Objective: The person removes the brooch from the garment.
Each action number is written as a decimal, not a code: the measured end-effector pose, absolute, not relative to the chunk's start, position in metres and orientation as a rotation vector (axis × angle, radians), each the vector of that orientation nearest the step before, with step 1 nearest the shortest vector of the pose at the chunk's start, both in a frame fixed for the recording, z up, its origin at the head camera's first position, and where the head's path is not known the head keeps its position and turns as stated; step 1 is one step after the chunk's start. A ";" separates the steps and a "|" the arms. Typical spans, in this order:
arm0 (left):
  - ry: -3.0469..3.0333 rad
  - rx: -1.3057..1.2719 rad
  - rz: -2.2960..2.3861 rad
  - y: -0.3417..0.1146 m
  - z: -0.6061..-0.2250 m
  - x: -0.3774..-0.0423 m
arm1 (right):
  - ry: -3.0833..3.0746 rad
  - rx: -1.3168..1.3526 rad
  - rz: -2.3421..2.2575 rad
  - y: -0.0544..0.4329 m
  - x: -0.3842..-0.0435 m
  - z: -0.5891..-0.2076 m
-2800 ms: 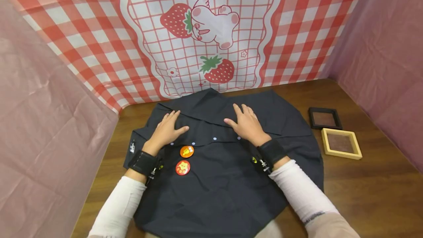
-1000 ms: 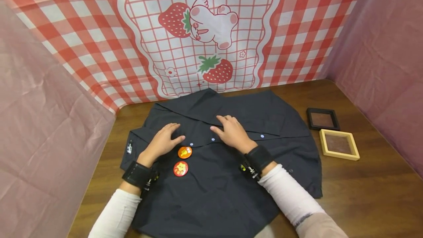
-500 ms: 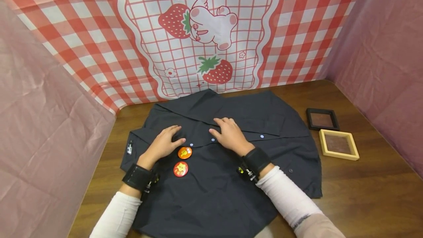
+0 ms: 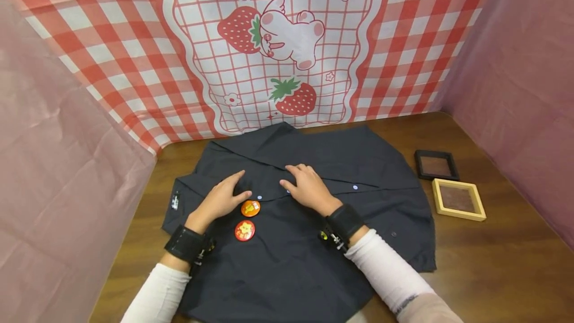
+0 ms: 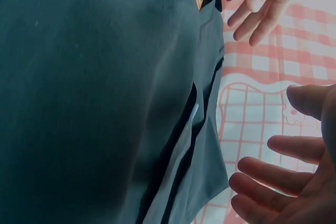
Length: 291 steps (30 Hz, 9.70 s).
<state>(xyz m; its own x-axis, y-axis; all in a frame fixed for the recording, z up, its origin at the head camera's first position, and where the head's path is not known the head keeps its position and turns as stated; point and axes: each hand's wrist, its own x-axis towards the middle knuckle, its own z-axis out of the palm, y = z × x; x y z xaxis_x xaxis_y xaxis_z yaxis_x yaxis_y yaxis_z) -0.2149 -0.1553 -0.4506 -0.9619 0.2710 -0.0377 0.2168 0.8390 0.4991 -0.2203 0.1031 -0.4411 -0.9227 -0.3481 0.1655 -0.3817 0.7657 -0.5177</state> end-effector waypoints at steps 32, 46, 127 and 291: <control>2.895 0.350 0.728 -0.158 -0.450 -0.204 | -2.912 0.668 0.901 0.080 -0.213 -0.450; 2.894 0.325 0.685 -0.158 -0.452 -0.200 | -2.875 0.762 0.909 0.073 -0.210 -0.458; 2.928 0.515 0.685 -0.161 -0.454 -0.196 | -2.903 0.929 0.877 0.040 -0.203 -0.461; 2.851 0.638 0.928 -0.166 -0.459 -0.194 | -2.846 0.995 1.005 0.038 -0.213 -0.475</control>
